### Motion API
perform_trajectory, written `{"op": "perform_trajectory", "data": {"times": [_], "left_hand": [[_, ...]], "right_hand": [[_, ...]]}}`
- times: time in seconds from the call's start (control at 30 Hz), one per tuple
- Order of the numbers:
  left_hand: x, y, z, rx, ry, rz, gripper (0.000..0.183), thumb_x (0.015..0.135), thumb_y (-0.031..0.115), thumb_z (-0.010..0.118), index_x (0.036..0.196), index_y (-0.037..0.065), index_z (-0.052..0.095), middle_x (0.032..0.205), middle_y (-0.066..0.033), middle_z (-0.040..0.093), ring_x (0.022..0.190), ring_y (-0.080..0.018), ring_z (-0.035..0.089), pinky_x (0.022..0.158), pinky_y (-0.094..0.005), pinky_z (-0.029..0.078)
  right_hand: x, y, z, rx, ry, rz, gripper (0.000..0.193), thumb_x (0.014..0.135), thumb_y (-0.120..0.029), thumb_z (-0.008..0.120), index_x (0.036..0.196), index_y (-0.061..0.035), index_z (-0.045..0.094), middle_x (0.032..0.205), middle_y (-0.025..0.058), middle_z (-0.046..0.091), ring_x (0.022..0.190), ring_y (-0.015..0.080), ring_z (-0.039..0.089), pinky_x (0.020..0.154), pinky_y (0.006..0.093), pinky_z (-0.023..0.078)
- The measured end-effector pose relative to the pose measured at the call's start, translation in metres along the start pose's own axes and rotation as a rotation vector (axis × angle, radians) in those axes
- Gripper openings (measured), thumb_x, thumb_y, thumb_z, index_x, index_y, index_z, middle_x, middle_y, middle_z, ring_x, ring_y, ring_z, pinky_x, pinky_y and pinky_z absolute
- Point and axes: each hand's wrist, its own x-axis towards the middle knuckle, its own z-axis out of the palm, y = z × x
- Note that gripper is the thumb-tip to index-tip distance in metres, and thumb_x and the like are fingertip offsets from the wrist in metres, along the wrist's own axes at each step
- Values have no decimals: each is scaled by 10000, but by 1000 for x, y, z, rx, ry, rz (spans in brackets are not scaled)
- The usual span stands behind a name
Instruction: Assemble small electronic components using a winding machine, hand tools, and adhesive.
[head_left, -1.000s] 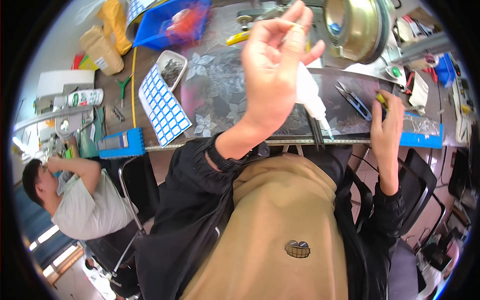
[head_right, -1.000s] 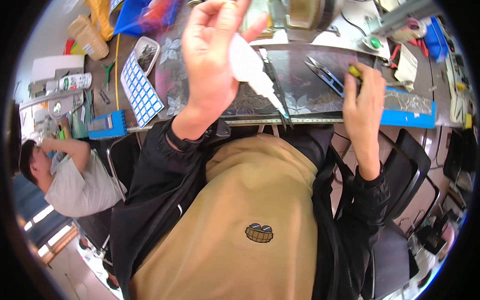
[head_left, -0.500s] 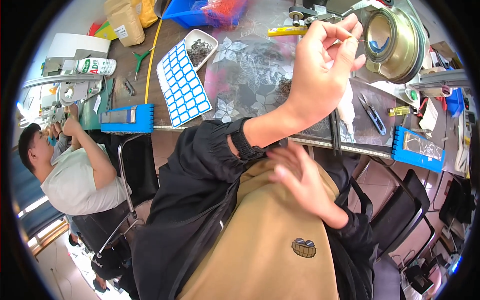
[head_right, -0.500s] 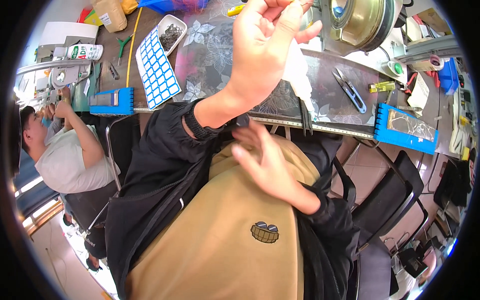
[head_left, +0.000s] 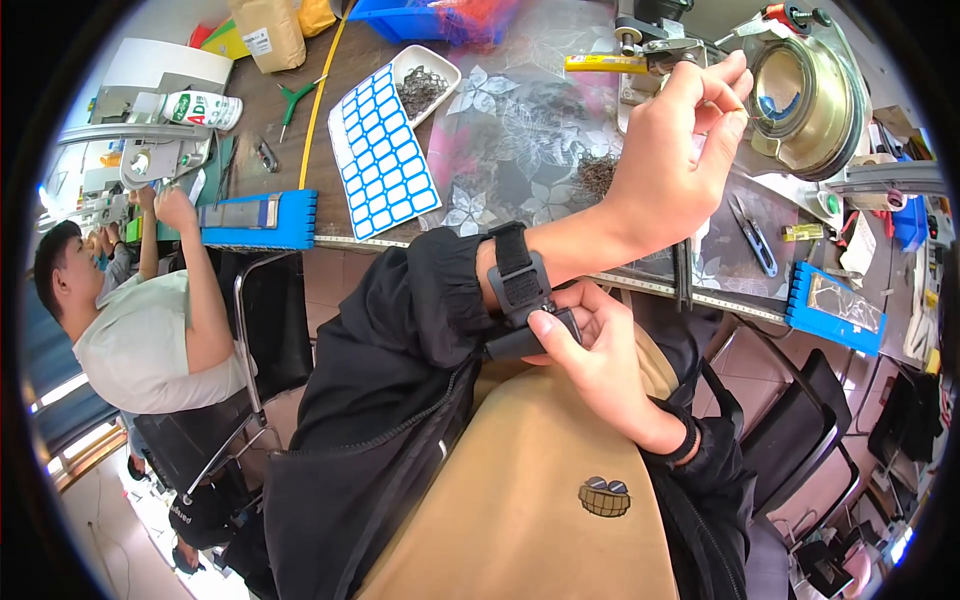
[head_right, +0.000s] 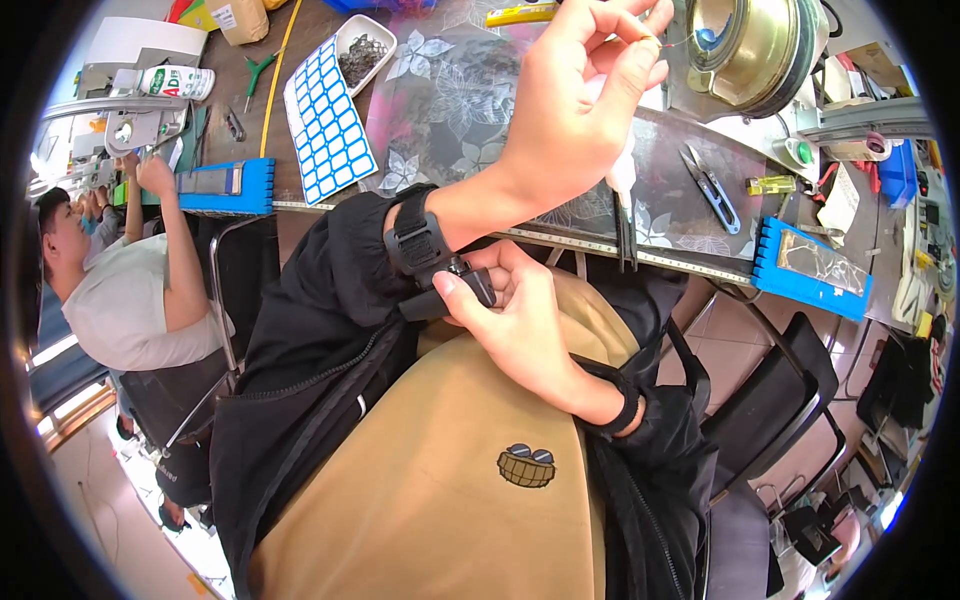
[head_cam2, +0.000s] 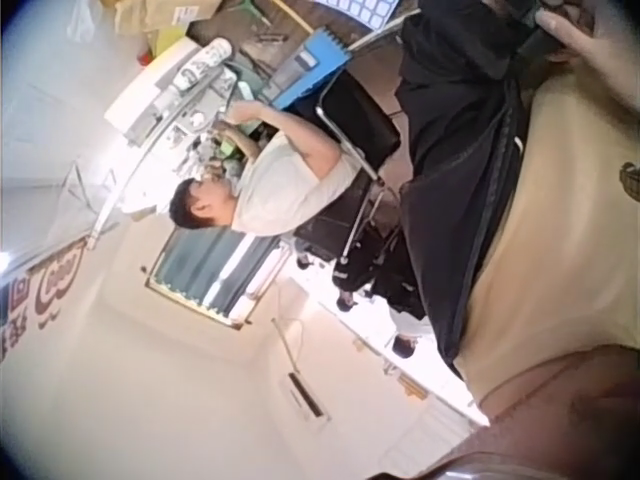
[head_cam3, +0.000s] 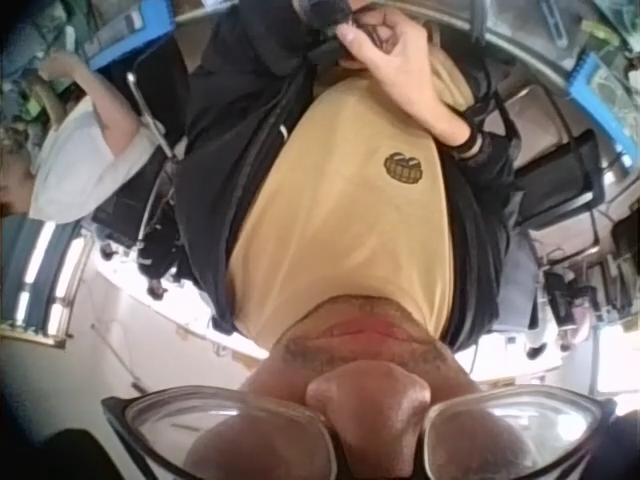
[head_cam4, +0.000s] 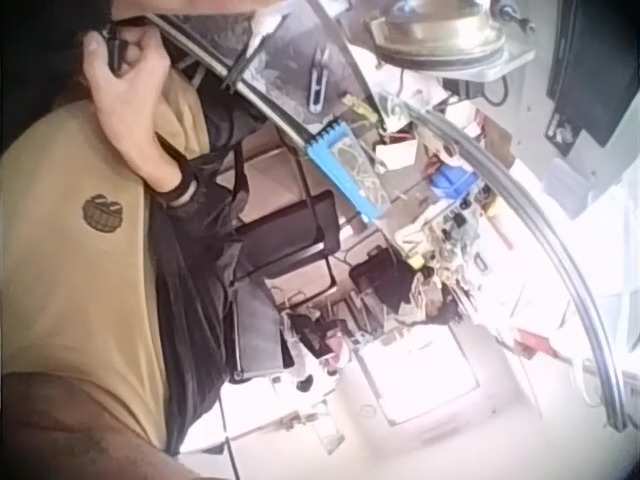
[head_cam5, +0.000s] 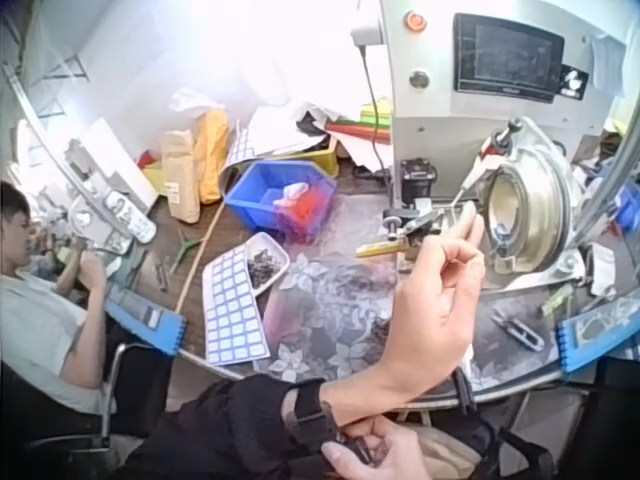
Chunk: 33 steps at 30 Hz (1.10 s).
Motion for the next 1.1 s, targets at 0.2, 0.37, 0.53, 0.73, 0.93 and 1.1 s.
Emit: {"op": "perform_trajectory", "data": {"times": [0.2, 0.37, 0.53, 0.73, 0.93, 1.1], "left_hand": [[6, 0, -4, 14, -27, -12, 85, 951, 10, 553, 994, -45, 504, 1345, -382, 506, 1223, -369, 595, 964, -379, 517], [2, 0, -2, -9, 4, -64, 84, 961, 23, 550, 995, -35, 501, 1348, -379, 505, 1230, -365, 590, 967, -374, 514], [3, -6, 4, -29, 33, -52, 77, 966, 27, 548, 999, -26, 503, 1359, -365, 507, 1247, -356, 580, 972, -366, 509], [-3, -11, -5, -124, -53, -138, 87, 992, -2, 524, 1068, -5, 484, 1486, -273, 414, 1373, -318, 450, 1018, -347, 494], [-2, 2, 2, -205, 59, -195, 86, 987, 27, 537, 1045, -29, 507, 1416, -320, 481, 1306, -323, 530, 1010, -356, 480], [1, 5, -5, -218, 35, -238, 83, 988, 22, 531, 1045, -30, 500, 1429, -321, 465, 1320, -321, 517, 1009, -360, 488]], "right_hand": [[5, -18, 7, -263, 19, -1, 372, 852, -135, 771, 1055, 94, 559, 880, 117, 717, 787, 90, 678, 698, 242, 559], [16, -2, -10, -325, 24, -155, 463, 832, -128, 790, 1156, 107, 558, 960, 141, 730, 862, 135, 704, 784, 266, 564], [16, -6, -24, -350, 14, -269, 540, 860, -186, 769, 1244, 89, 507, 997, 184, 731, 929, 233, 727, 847, 340, 559], [-22, -44, -51, -870, 4, -184, 372, 888, -210, 726, 1160, 5, 589, 849, 145, 729, 774, 265, 723, 676, 336, 545], [-22, -91, -65, -1043, 308, -641, 122, 808, -65, 752, 865, -56, 645, 650, 15, 592, 544, 173, 547, 572, 306, 415], [20, -108, -67, -1391, 589, -769, 400, 827, -207, 740, 1172, -73, 587, 953, 34, 646, 870, 255, 610, 820, 401, 372]]}}
